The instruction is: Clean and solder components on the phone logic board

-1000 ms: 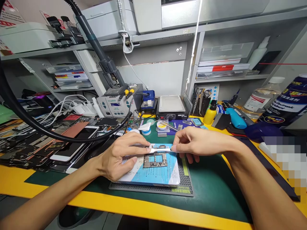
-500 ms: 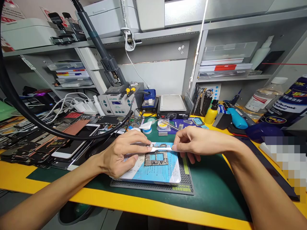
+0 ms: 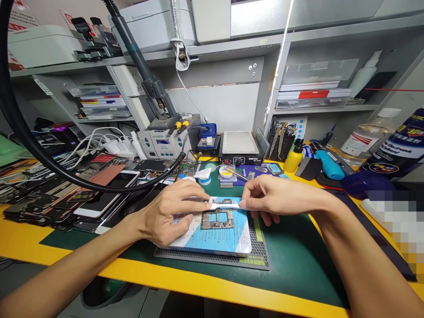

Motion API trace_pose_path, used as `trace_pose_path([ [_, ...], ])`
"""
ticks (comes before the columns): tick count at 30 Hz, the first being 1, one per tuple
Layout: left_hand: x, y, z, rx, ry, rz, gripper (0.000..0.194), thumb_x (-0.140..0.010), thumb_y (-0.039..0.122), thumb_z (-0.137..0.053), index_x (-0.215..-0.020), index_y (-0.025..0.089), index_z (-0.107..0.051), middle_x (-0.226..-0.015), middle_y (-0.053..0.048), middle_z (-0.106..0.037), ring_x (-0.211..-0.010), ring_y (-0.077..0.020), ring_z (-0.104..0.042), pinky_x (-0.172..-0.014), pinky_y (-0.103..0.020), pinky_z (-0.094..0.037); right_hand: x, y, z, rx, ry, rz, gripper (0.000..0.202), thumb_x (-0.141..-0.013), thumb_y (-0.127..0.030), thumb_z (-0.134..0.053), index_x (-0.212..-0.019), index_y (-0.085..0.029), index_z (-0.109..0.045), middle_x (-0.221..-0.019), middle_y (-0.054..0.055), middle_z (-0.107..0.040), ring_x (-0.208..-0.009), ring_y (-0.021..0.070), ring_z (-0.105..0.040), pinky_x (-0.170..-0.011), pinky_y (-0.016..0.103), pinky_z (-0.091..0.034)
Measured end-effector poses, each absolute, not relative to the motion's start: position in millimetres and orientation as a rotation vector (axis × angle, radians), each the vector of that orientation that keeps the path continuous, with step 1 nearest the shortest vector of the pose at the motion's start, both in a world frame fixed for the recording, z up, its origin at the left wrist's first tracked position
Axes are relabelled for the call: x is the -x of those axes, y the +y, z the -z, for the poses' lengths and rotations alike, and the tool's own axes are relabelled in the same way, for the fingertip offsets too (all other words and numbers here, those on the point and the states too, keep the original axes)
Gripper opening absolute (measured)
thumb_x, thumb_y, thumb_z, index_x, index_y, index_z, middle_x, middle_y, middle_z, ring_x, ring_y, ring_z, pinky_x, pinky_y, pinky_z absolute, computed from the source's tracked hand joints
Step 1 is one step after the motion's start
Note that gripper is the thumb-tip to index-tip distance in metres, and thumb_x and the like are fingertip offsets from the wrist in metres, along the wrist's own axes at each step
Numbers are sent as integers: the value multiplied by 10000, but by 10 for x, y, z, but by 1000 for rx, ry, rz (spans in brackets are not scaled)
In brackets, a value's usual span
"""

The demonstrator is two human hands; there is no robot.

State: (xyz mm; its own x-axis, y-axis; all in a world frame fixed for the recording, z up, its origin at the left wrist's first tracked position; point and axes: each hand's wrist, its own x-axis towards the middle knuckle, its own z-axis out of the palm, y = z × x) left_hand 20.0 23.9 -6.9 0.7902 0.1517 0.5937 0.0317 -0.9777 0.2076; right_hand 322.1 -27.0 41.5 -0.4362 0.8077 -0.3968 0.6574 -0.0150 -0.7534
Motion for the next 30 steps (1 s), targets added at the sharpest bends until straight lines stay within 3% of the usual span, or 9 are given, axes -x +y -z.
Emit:
trace_pose_path([
  [30, -200, 247, 51, -2811, 176, -895, 437, -800, 163, -522, -1146, 129, -788, -1154, -154, -760, -987, -300, -686, -881, -504, -553, -3235, -293, -439, 1566, -2061, -1446, 371, -876, -540, -761, -877, -191, -636, -750, -7, -656, -596, 150, -670, -483, 211, -507],
])
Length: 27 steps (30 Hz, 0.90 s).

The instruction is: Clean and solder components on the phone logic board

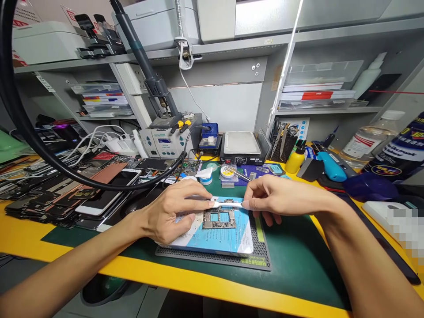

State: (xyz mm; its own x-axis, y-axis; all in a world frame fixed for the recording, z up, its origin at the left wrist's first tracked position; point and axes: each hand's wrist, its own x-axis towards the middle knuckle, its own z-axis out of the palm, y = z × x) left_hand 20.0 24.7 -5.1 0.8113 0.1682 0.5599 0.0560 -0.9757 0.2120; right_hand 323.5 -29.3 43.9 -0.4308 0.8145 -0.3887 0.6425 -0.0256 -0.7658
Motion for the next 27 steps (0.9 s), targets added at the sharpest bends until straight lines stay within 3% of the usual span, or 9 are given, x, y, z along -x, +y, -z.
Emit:
trace_pose_path([
  [27, -209, 251, 42, -2785, 132, -902, 453, -784, 174, -511, -1141, 140, -787, -1146, -164, -763, -975, -301, -696, -866, -505, -570, -3232, -280, -438, 1564, -2046, -1460, 370, -864, -538, -772, -879, -191, -642, -755, -6, -645, -600, 154, -674, -481, 212, -511],
])
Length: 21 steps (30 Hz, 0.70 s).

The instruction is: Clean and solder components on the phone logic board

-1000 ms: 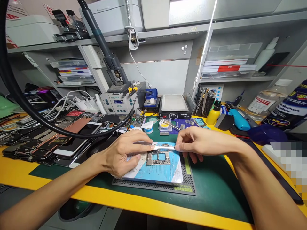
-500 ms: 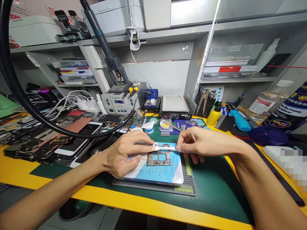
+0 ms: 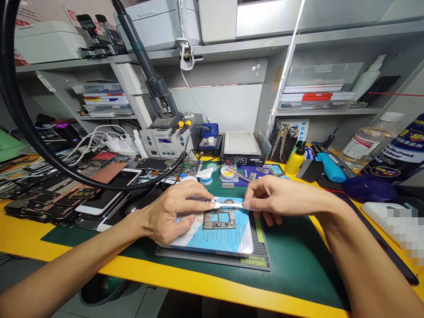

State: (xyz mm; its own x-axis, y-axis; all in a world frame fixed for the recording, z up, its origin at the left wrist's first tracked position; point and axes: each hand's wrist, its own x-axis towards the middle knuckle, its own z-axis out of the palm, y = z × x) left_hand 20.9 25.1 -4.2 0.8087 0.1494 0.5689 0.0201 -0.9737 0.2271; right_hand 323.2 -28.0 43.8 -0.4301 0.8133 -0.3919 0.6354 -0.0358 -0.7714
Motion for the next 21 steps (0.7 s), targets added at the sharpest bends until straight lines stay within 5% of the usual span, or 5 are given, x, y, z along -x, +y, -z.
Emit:
trace_pose_path([
  [21, -206, 223, 57, -2770, 122, -931, 428, -796, 146, -515, -1110, 161, -806, -1180, -163, -742, -1021, -294, -704, -908, -508, -574, -3200, -298, -467, 1574, -2063, -1432, 336, -886, -502, -753, -896, -187, -637, -750, -13, -623, -612, 154, -664, -499, 222, -507],
])
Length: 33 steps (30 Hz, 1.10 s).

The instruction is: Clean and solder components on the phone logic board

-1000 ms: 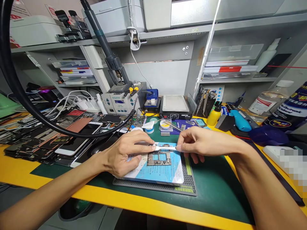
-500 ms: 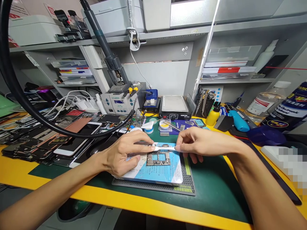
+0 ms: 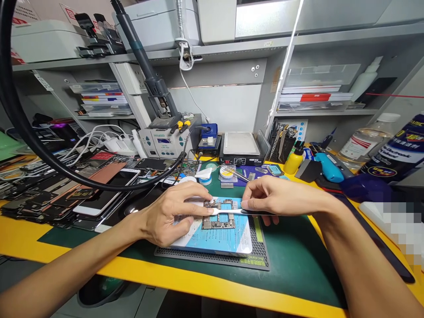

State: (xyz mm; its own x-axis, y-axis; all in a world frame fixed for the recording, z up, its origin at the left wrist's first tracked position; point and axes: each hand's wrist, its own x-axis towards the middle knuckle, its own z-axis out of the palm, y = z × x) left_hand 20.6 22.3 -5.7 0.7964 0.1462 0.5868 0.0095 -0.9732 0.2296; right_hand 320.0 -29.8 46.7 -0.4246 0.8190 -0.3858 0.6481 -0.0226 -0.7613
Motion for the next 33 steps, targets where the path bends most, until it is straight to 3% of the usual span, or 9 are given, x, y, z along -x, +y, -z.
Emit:
trace_pose_path([
  [5, -176, 224, 57, -2781, 170, -914, 484, -794, 159, -519, -1201, 117, -778, -1282, -208, -704, -1111, -346, -683, -947, -570, -553, -3225, -296, -461, 1553, -2090, -1452, 330, -879, -498, -762, -921, -189, -654, -781, -3, -655, -619, 156, -671, -492, 216, -501],
  [14, -142, 223, 71, -2762, 163, -958, 506, -783, 168, -549, -1238, 72, -748, -1321, -236, -686, -1169, -351, -669, -1003, -563, -534, -3276, -270, -425, 1542, -2100, -1408, 290, -886, -462, -761, -901, -188, -665, -753, -3, -643, -607, 136, -596, -503, 212, -457],
  [23, -151, 215, 41, -2765, 157, -911, 463, -799, 170, -534, -1182, 83, -778, -1290, -229, -704, -1107, -357, -686, -928, -567, -545, -3276, -270, -422, 1555, -2142, -1373, 360, -936, -533, -684, -907, -175, -671, -768, 18, -654, -604, 137, -581, -506, 225, -430],
  [33, -180, 237, 66, -2718, 132, -897, 466, -773, 157, -534, -1153, 58, -786, -1180, -211, -748, -1026, -332, -698, -902, -536, -553, -3214, -279, -454, 1605, -2095, -1379, 268, -876, -444, -744, -879, -189, -664, -768, -2, -649, -618, 139, -602, -511, 221, -443],
])
